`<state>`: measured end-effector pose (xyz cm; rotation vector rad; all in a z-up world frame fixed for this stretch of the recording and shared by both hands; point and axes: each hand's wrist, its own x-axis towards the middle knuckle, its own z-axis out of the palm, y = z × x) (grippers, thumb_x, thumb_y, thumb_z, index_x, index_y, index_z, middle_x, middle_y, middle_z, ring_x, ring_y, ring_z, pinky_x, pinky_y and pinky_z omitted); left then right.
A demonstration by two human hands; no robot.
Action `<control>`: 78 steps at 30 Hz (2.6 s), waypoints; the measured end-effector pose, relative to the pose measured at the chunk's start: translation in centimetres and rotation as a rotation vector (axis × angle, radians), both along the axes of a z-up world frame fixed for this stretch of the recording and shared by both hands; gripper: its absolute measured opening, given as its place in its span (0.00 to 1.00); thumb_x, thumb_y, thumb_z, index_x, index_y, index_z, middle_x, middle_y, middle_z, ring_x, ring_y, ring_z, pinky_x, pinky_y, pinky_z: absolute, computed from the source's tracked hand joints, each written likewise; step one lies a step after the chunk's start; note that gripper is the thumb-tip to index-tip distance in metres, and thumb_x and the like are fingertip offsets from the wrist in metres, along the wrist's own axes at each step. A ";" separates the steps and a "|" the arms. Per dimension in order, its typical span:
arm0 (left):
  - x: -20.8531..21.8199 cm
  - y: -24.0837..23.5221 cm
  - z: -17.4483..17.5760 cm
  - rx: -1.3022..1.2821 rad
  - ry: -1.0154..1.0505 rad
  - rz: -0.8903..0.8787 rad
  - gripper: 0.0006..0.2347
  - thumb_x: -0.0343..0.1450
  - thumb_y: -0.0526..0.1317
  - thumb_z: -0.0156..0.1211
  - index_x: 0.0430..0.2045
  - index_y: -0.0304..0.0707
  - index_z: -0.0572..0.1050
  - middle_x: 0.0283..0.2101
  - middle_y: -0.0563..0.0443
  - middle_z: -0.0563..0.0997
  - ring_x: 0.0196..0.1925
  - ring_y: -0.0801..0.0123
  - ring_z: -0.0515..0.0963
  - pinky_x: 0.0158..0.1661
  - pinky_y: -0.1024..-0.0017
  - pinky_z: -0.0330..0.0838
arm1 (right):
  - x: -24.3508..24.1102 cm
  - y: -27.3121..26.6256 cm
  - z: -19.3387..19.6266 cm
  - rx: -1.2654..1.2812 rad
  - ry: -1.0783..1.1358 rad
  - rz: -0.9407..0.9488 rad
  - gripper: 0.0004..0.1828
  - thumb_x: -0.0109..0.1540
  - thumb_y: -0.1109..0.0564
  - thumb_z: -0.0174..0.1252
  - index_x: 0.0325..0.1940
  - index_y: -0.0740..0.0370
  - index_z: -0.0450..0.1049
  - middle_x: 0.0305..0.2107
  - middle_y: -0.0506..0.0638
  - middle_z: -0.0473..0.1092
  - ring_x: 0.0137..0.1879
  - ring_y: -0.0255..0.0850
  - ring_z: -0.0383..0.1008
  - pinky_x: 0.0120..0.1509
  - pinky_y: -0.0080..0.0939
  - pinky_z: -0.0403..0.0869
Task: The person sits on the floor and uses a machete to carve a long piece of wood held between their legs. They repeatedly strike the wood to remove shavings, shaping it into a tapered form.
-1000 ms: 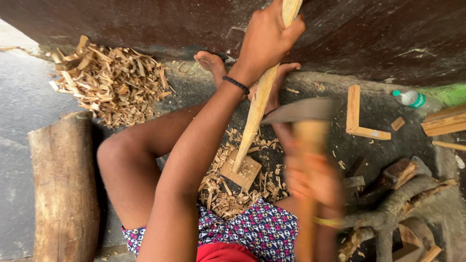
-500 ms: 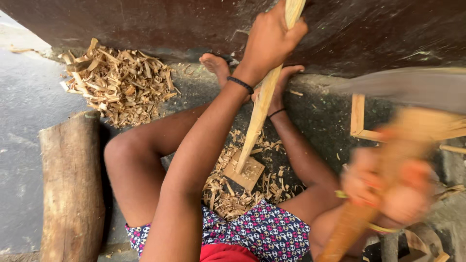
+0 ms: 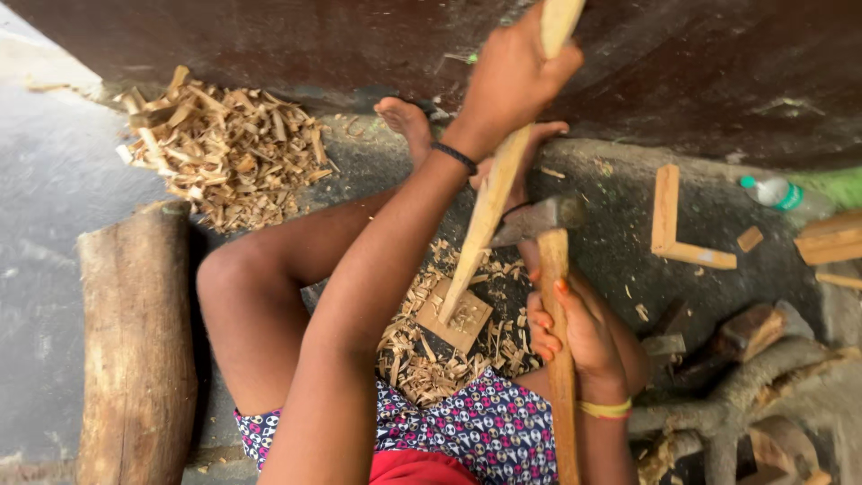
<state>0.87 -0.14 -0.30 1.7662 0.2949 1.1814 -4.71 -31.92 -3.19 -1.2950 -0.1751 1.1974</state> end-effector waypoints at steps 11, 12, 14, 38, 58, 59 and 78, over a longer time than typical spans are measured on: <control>-0.3 -0.6 1.1 -0.148 -0.006 -0.299 0.14 0.69 0.39 0.57 0.45 0.28 0.73 0.21 0.46 0.83 0.17 0.69 0.85 0.20 0.72 0.81 | -2.3 0.1 1.0 0.094 -0.118 -0.025 0.19 0.68 0.50 0.54 0.58 0.61 0.63 0.23 0.47 0.59 0.18 0.29 0.57 0.21 0.30 0.63; 0.4 -0.5 1.3 -0.128 0.012 -0.291 0.12 0.70 0.40 0.58 0.42 0.29 0.75 0.20 0.47 0.83 0.17 0.69 0.86 0.21 0.72 0.81 | -2.3 -0.1 1.3 0.103 -0.135 -0.014 0.19 0.68 0.51 0.54 0.58 0.62 0.63 0.23 0.47 0.59 0.18 0.29 0.57 0.21 0.30 0.63; 1.3 -0.1 0.8 -0.111 0.064 -0.257 0.10 0.72 0.41 0.59 0.36 0.31 0.79 0.19 0.48 0.83 0.18 0.70 0.87 0.22 0.72 0.81 | -2.5 -0.9 1.9 0.099 -0.122 -0.041 0.19 0.68 0.50 0.53 0.60 0.61 0.62 0.24 0.46 0.59 0.19 0.29 0.58 0.21 0.30 0.63; 1.0 0.6 1.9 -0.108 -0.051 -0.252 0.16 0.71 0.42 0.59 0.47 0.26 0.72 0.18 0.45 0.81 0.15 0.68 0.85 0.20 0.71 0.79 | 2.9 -4.0 6.3 0.527 0.087 0.065 0.31 0.68 0.48 0.54 0.67 0.66 0.50 0.36 0.55 0.56 0.34 0.39 0.60 0.38 0.40 0.65; 0.6 0.2 2.2 -0.101 0.010 -0.260 0.13 0.70 0.44 0.59 0.36 0.30 0.73 0.16 0.46 0.79 0.16 0.67 0.84 0.22 0.68 0.78 | -1.3 1.7 -0.1 -0.126 0.020 -0.004 0.19 0.69 0.46 0.48 0.58 0.60 0.65 0.21 0.44 0.61 0.17 0.30 0.58 0.18 0.31 0.62; 1.0 0.8 2.5 -0.085 0.045 -0.234 0.12 0.71 0.44 0.60 0.31 0.30 0.75 0.16 0.45 0.79 0.17 0.67 0.85 0.23 0.67 0.78 | -0.3 1.9 0.8 -0.102 0.037 -0.022 0.20 0.69 0.47 0.48 0.60 0.60 0.65 0.22 0.44 0.61 0.19 0.29 0.58 0.20 0.30 0.63; 0.7 0.6 2.0 -0.161 0.001 -0.304 0.12 0.72 0.40 0.60 0.44 0.29 0.73 0.21 0.47 0.79 0.17 0.71 0.81 0.21 0.70 0.76 | 0.1 0.5 -1.9 0.220 0.269 -0.093 0.19 0.66 0.45 0.52 0.57 0.55 0.64 0.21 0.45 0.61 0.16 0.33 0.59 0.19 0.36 0.64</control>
